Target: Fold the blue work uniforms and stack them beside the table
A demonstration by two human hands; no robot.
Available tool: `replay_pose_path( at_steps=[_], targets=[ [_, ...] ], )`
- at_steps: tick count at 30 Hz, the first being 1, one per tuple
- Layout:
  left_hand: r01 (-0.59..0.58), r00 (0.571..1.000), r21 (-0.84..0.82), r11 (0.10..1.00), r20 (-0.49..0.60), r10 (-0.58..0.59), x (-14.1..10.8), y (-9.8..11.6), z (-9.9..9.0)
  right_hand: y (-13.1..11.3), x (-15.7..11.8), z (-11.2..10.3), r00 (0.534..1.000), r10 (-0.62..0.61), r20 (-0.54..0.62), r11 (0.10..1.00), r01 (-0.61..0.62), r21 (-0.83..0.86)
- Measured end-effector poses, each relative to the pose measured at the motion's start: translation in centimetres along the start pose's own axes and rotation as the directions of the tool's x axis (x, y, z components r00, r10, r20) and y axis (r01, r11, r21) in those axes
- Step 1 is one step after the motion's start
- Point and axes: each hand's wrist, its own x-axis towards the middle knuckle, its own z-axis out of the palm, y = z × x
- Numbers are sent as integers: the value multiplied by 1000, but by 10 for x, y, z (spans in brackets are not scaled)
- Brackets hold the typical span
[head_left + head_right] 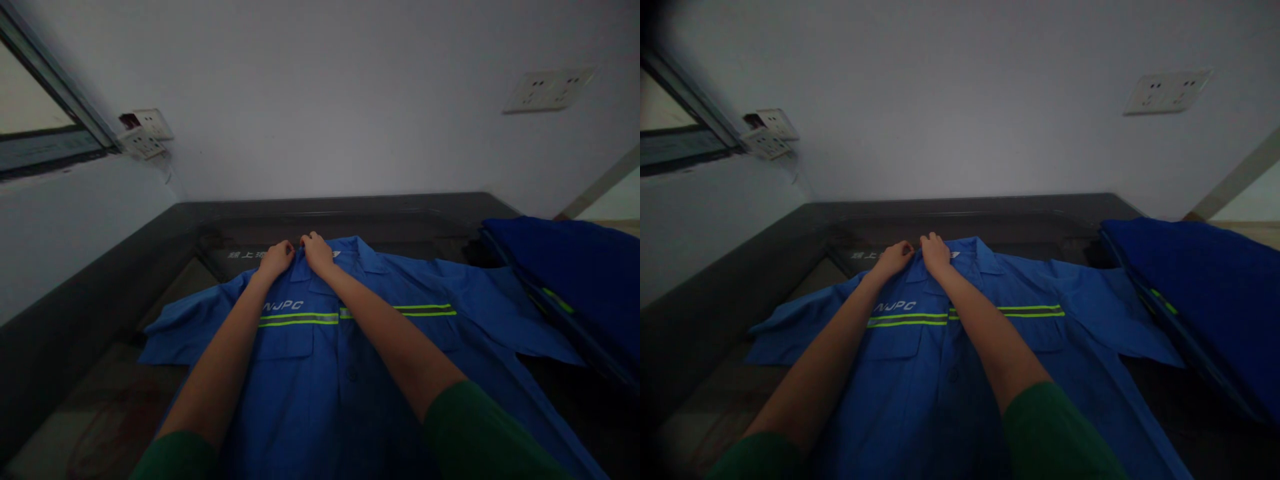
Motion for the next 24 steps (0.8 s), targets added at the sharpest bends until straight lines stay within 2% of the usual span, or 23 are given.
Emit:
replay_pose_path(
  at_steps=[3,7,10,13,17,20,22,24],
  targets=[
    [14,999,43,999,-31,-13,-2,7,-1,-2,-4,0,999,-32,-26,992,28,-122],
    [-22,998,60,998,-53,25,-6,13,-1,0,-4,-5,999,27,-39,994,-31,-104],
    [-51,993,111,993,-101,62,-10,17,3,0,-8,-9,998,-11,-56,995,6,-97],
    [-102,977,177,979,-166,132,-13,24,9,-2,-16,-8,996,-81,-33,986,76,-148],
    [-236,948,166,957,-179,264,-14,36,19,3,-15,-11,999,-50,22,995,51,-84],
    [-291,945,156,944,-108,309,-14,43,27,26,-10,-30,998,-57,39,996,55,66],
    [-315,946,164,935,-22,323,-15,44,33,54,-12,-50,998,-63,-10,988,64,142],
    [-332,943,171,928,53,328,-15,43,37,88,-21,-72,997,-12,-78,984,26,179]
  ],
)
